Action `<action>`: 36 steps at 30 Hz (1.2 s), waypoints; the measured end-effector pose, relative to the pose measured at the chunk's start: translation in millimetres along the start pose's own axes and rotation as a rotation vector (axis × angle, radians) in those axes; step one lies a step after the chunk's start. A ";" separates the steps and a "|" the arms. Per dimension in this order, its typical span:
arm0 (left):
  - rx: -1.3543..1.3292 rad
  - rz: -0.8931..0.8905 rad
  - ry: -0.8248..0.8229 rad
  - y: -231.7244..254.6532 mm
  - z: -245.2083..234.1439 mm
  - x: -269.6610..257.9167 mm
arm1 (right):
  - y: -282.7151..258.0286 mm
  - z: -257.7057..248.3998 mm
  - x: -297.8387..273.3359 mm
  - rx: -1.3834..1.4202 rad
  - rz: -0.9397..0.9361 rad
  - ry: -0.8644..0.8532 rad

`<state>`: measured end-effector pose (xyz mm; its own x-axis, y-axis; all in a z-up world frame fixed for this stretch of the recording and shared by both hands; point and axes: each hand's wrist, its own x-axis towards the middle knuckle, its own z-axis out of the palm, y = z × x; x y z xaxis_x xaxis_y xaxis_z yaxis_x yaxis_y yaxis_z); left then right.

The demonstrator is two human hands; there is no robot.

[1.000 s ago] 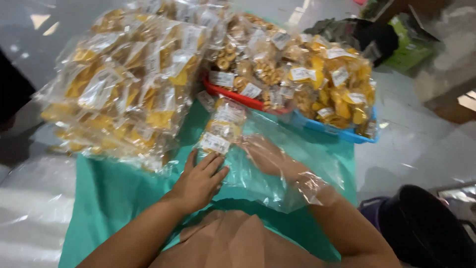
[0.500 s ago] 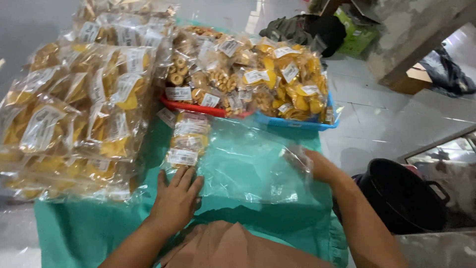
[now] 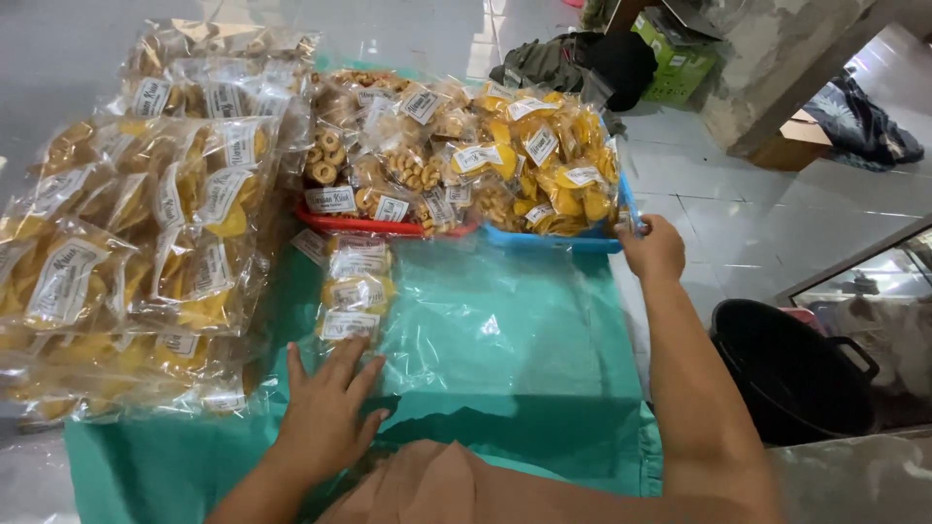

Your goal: Packing individually wrapped snacks and small yellow packets into larger clear plastic bags.

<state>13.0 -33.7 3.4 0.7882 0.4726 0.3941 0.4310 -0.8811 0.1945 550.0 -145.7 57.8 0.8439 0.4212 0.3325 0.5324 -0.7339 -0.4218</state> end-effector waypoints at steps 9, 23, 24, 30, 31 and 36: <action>-0.068 0.010 0.073 1.9 -21.3 4.2 | -0.3 -32.2 0.3 0.257 0.120 0.194; -1.183 -0.070 0.180 74.5 -39.8 45.4 | -137.0 -97.2 -225.1 0.872 -0.320 -1.047; -1.333 -0.188 0.117 79.9 -37.7 42.5 | -145.2 -98.9 -228.7 0.875 -0.407 -1.044; -1.629 -0.561 0.312 84.3 -33.7 43.4 | -141.3 -55.0 -255.0 1.170 -0.218 -1.013; -1.658 -0.592 0.392 82.0 -33.2 45.8 | -145.8 -51.3 -261.8 1.234 -0.262 -1.016; -1.713 -0.603 0.420 90.7 -45.7 49.0 | -134.6 -26.5 -291.4 1.250 -0.180 -1.000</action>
<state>70.6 -91.2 81.4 0.4553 0.8888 0.0529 -0.4906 0.2009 0.8479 230.6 -183.7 40.1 0.2036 0.9790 0.0059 -0.0800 0.0227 -0.9965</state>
